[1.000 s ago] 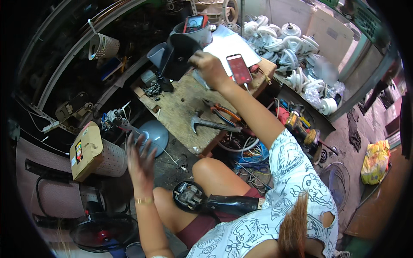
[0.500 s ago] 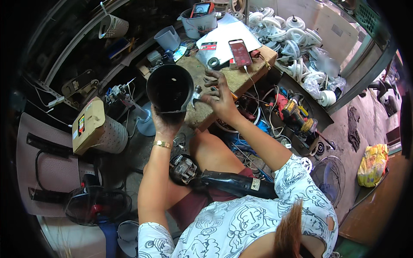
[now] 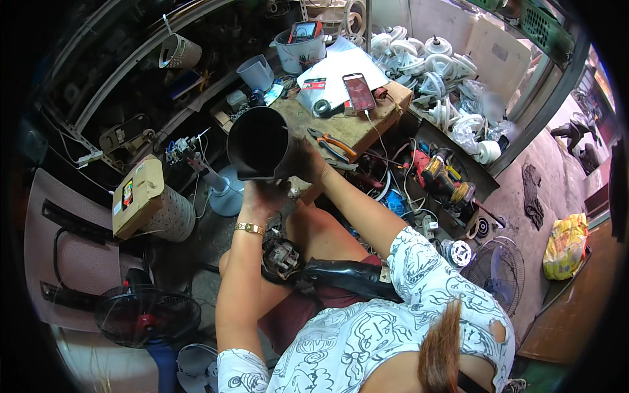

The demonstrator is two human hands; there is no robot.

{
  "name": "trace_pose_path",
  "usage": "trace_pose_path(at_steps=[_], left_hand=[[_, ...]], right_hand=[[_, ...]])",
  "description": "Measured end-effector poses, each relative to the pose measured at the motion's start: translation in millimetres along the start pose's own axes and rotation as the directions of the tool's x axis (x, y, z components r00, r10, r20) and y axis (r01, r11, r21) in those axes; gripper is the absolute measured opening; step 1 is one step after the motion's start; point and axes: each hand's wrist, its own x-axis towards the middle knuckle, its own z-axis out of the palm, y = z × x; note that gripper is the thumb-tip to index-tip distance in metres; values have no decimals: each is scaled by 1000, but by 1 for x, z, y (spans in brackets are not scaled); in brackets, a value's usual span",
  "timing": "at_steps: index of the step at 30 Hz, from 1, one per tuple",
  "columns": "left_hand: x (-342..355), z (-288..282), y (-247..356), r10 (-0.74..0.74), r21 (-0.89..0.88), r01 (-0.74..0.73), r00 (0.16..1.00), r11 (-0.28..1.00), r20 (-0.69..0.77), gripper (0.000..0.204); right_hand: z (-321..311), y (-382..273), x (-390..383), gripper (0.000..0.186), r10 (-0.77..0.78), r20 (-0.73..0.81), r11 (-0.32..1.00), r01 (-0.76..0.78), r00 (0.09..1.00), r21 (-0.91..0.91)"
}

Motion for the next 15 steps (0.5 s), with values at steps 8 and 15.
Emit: trace_pose_path(at_steps=[8,15], left_hand=[[28,-13,48,320,-230,-325,946,917,-60,59],[120,-4,23,184,34,-182,982,983,-49,71]], right_hand=[[11,-56,55,41,-123,-528,923,-98,840,-371],[-69,-137,79,52,-161,-648,854,-224,744,-469]])
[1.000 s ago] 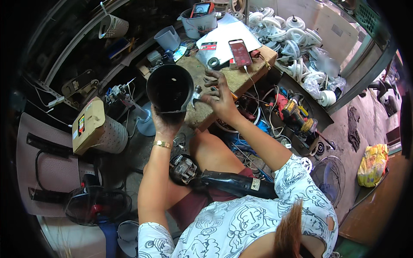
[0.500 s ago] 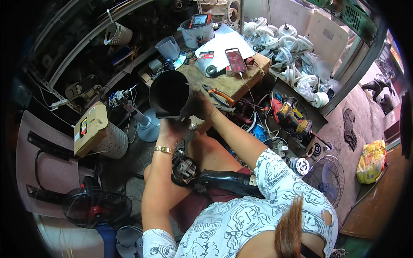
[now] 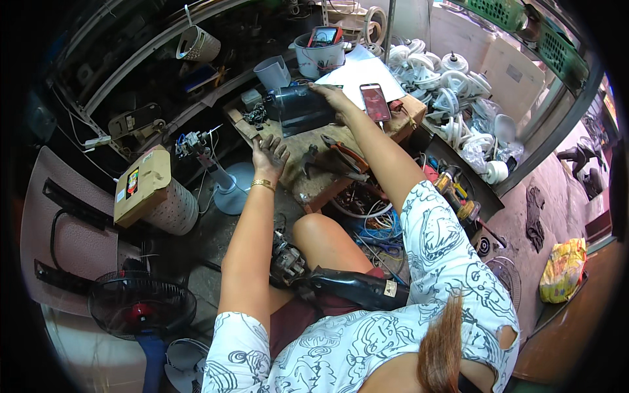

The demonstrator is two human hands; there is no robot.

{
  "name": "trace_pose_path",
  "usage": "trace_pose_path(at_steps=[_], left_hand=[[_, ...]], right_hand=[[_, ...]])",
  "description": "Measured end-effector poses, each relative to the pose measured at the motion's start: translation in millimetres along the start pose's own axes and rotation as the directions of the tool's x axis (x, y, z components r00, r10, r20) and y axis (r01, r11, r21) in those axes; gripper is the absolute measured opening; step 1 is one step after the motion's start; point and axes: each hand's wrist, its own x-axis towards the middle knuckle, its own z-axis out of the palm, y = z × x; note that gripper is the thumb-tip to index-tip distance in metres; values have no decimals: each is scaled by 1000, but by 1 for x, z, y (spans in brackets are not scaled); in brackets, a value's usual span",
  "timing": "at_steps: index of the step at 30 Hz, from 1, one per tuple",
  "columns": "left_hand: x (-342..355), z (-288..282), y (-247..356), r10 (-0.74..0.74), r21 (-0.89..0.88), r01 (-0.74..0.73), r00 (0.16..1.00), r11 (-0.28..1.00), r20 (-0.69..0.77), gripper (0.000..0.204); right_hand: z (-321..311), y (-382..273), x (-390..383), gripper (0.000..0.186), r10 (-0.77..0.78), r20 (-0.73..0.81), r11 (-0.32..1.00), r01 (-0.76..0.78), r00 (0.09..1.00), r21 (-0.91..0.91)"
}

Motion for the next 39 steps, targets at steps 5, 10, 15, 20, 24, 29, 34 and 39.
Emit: trace_pose_path(at_steps=[5,10,15,20,24,29,34,39], left_hand=[[32,-65,30,461,906,-302,876,297,141,69],[33,-36,-27,104,908,-22,992,-418,72,85],[39,-26,-41,110,819,-28,988,-572,110,85],[72,-54,-11,302,873,-349,920,340,250,68],[73,10,-30,226,395,-234,972,888,67,55],[48,37,0,59,-206,-19,980,978,188,50],[29,-3,62,168,-300,-117,975,947,148,48],[-20,-29,105,237,-367,-194,969,910,76,46]], right_hand=[[52,-3,40,90,-354,-37,662,223,934,-715],[42,28,39,84,-205,-27,147,3,978,-989],[41,9,31,82,-276,16,70,37,961,-997],[59,-11,1,80,-571,-111,301,82,813,-950],[27,13,-19,84,-793,-123,273,168,597,-947],[-2,24,-20,70,-829,173,171,536,531,-827],[-115,20,-29,40,-646,-149,133,-82,748,-988],[-186,44,-34,38,-549,-178,-116,-285,817,-951]])
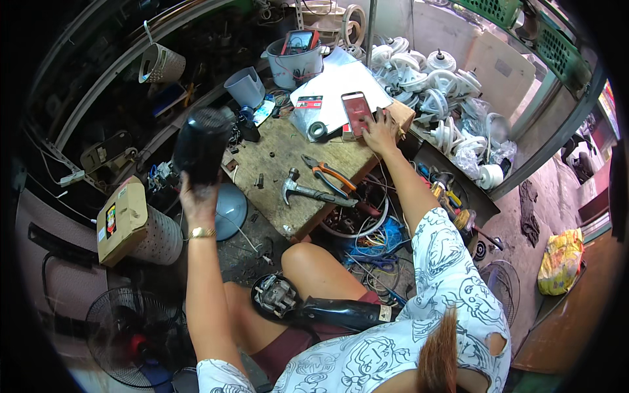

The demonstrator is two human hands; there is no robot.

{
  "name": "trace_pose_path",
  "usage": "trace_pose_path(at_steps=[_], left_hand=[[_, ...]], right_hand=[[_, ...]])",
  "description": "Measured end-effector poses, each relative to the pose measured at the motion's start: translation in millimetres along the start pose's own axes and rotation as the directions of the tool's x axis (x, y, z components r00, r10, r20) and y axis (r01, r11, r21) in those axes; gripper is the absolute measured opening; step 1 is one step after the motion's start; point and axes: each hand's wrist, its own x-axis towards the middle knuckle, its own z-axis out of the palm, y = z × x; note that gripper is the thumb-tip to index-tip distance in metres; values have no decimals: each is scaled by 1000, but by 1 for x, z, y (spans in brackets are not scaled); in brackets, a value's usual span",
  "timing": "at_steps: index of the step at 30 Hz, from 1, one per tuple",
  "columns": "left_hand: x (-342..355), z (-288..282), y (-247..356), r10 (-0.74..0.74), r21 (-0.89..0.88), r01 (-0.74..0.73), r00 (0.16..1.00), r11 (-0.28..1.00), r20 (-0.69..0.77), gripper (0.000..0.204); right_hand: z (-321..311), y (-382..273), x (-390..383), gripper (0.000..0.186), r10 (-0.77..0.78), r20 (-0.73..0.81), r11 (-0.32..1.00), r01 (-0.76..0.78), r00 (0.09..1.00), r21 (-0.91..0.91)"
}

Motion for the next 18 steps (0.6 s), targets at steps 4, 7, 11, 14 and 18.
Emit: trace_pose_path(at_steps=[4,7,11,14,18], left_hand=[[-53,-47,67,51,26,-56,986,998,156,51],[-90,-83,85,136,42,-137,990,990,24,51],[-124,-126,85,192,-13,-195,975,981,-116,48],[-132,-145,76,237,7,-240,952,971,-191,46],[-133,-156,67,215,-15,-222,959,975,-183,44]], right_hand=[[4,-4,3,45,-38,-51,990,45,998,132],[5,10,8,40,48,-124,971,-17,991,238],[7,8,10,41,46,-60,979,-33,997,203],[6,-3,14,43,-4,-19,984,7,1000,179],[4,-7,27,44,35,-41,988,-29,999,152]])
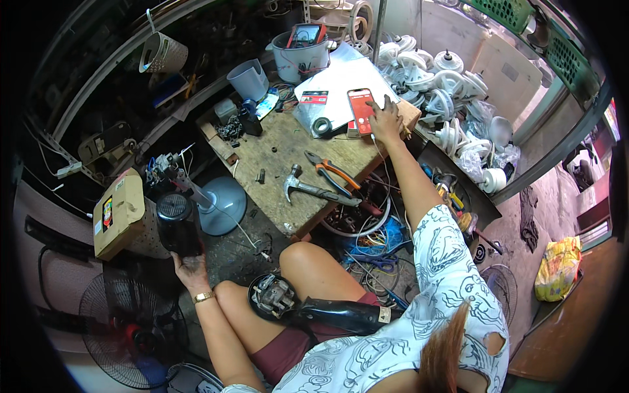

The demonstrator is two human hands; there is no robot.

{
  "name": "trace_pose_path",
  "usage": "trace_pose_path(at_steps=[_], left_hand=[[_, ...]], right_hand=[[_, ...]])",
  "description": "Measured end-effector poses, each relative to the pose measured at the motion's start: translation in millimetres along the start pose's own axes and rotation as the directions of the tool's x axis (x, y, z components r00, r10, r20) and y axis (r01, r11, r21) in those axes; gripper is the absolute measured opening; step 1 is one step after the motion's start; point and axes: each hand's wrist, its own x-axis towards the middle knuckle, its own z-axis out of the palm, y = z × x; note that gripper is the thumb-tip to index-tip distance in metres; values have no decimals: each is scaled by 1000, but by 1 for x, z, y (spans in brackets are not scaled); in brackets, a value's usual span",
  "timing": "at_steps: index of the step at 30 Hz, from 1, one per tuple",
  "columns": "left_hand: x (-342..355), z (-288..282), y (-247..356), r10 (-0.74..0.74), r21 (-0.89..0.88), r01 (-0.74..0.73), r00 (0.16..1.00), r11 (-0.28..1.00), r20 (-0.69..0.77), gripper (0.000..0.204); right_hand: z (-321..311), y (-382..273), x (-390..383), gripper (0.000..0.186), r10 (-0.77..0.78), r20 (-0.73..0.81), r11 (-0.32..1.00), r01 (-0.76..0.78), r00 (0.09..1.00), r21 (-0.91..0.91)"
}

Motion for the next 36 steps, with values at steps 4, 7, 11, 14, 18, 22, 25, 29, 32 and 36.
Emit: trace_pose_path(at_steps=[4,7,11,14,18,22,25,29,32,36], left_hand=[[-3,-1,0,19,-17,-20,999,1000,-42,45],[-5,-2,-2,19,-38,-21,997,999,-69,45],[-4,-5,-4,6,-53,-8,999,999,-50,44],[-4,-8,-5,17,-7,-17,999,1000,-51,44],[-4,-11,-5,-5,-10,4,999,1000,-32,44],[-5,-12,-5,-10,18,11,997,1000,-73,44],[-6,-12,-4,-9,34,12,998,999,-69,44],[-4,-14,-6,-12,37,14,998,999,-58,44],[-3,-15,-6,-19,45,21,998,999,-58,44],[-2,-18,-5,-30,50,31,999,998,-34,44]], right_hand=[[0,7,2,43,-57,-45,998,56,997,-9],[4,21,-6,31,-81,-166,994,92,983,59],[8,41,-17,25,-149,-212,981,171,966,87],[9,43,-26,26,-190,-197,974,210,962,86],[7,32,-24,29,-159,-198,981,178,967,82],[3,20,-17,31,-135,-171,987,148,976,67],[1,8,-14,31,-60,-97,996,66,993,61],[0,19,-7,30,-138,-122,988,145,983,49],[0,28,-9,29,-164,-162,982,177,973,68],[2,27,-17,29,-182,-130,982,187,975,29]])
